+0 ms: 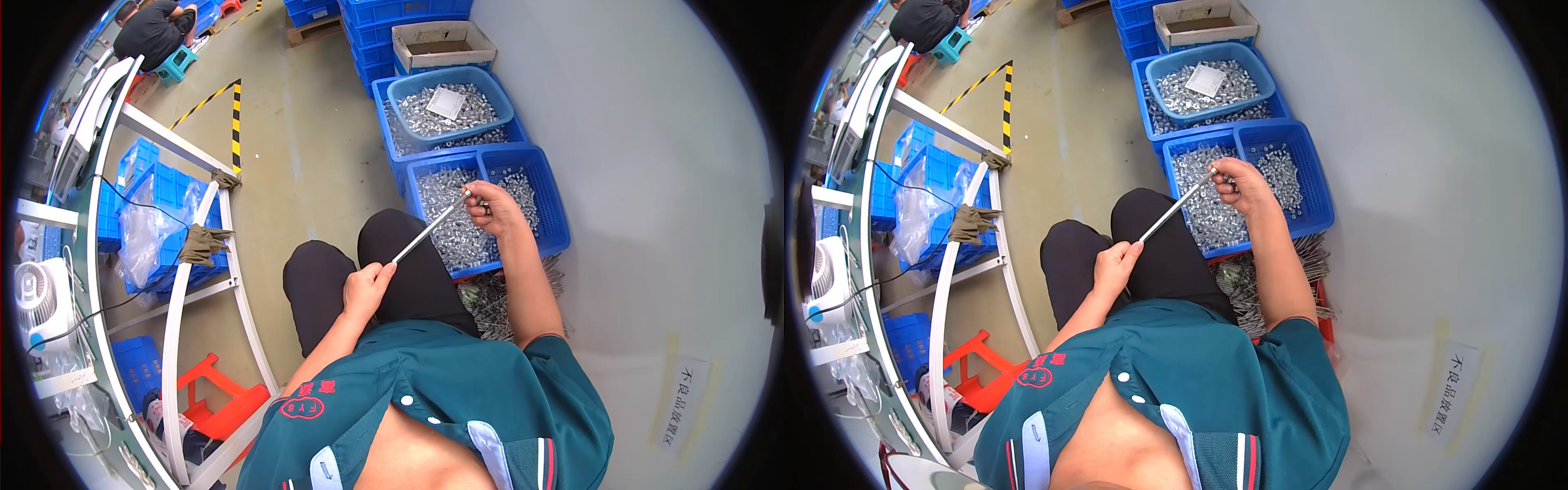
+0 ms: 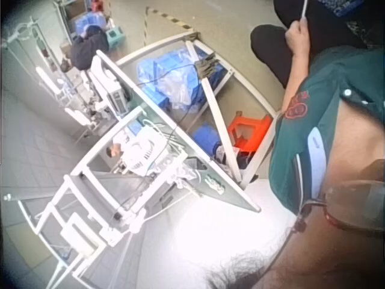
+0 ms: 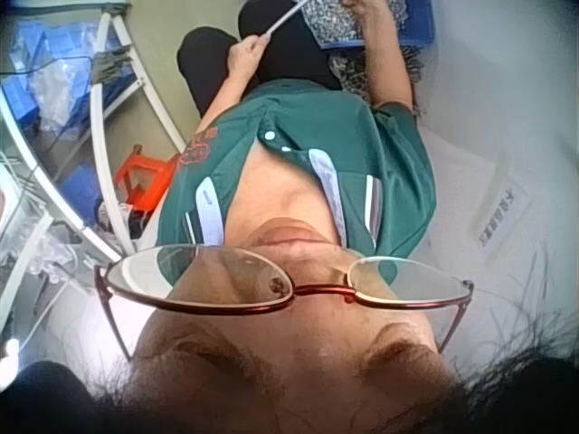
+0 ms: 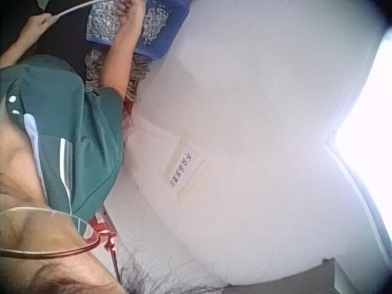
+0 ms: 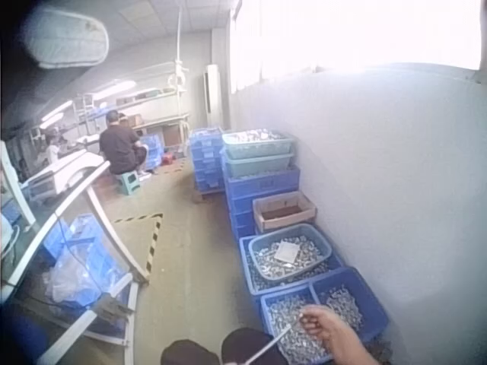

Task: Assembling small metal components onto a thin metal rod at a workstation.

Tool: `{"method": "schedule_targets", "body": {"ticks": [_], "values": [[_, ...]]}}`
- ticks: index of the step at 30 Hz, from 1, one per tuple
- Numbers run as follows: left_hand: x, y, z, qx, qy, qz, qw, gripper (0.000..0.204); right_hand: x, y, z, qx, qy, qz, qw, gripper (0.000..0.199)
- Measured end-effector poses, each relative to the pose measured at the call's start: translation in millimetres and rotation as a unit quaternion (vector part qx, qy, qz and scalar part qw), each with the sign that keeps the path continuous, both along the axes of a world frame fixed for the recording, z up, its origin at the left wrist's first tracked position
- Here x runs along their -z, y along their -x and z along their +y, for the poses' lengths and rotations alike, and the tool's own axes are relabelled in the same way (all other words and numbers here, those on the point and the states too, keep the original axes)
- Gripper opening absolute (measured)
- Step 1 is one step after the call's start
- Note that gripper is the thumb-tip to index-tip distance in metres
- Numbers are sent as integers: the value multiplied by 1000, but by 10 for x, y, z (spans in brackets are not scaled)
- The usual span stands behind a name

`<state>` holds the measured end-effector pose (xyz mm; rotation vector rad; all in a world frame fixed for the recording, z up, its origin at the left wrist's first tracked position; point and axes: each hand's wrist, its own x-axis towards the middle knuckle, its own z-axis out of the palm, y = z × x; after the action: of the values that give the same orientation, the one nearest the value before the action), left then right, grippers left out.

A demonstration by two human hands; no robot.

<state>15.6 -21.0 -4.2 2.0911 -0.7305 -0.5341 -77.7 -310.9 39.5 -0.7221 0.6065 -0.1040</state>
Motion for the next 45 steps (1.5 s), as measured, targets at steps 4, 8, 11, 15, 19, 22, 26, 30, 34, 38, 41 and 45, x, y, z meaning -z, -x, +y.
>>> {"method": "schedule_targets", "body": {"ticks": [4, 8, 11, 15, 19, 22, 26, 30, 34, 38, 41, 45], "values": [[11, -19, -10, -18, 10, 27, 999, 51, -180, -40, 249, -32, 77, 25, 996, 30], [-8, -13, -34, -15, 5, 36, 999, 51, 84, 59, 233, -13, -46, -69, 996, 35], [0, -23, -23, -14, 10, 34, 999, 51, 103, 69, 162, 75, -57, -22, 995, 31], [0, -22, -30, -19, 9, 43, 999, 50, 193, 87, 54, 71, -79, -86, 991, 26], [-15, -3, -30, -22, 18, 49, 998, 49, 245, 73, 26, 118, -146, -127, 974, 19], [-26, 11, -22, -13, 11, 23, 1000, 49, 305, 24, -13, 165, -247, -180, 938, 16], [-29, 9, -14, -16, 14, 30, 999, 49, 237, -22, 36, 147, -233, -164, 947, 17], [-32, 12, -24, -12, 12, 23, 1000, 48, 219, -22, 19, 98, -256, -172, 946, 16], [-38, 5, -18, -10, 11, 27, 1000, 48, 164, -58, 23, 69, -214, -100, 969, 12], [-9, -6, -14, -16, 18, 34, 999, 47, 117, -117, 106, 80, -164, -62, 981, 12], [-6, -11, -18, -21, 14, 38, 999, 47, 193, -89, 154, 81, -175, -89, 977, 17], [3, -19, -11, -16, 12, 27, 999, 50, 105, -68, 243, 147, -183, -58, 970, 23]]}}
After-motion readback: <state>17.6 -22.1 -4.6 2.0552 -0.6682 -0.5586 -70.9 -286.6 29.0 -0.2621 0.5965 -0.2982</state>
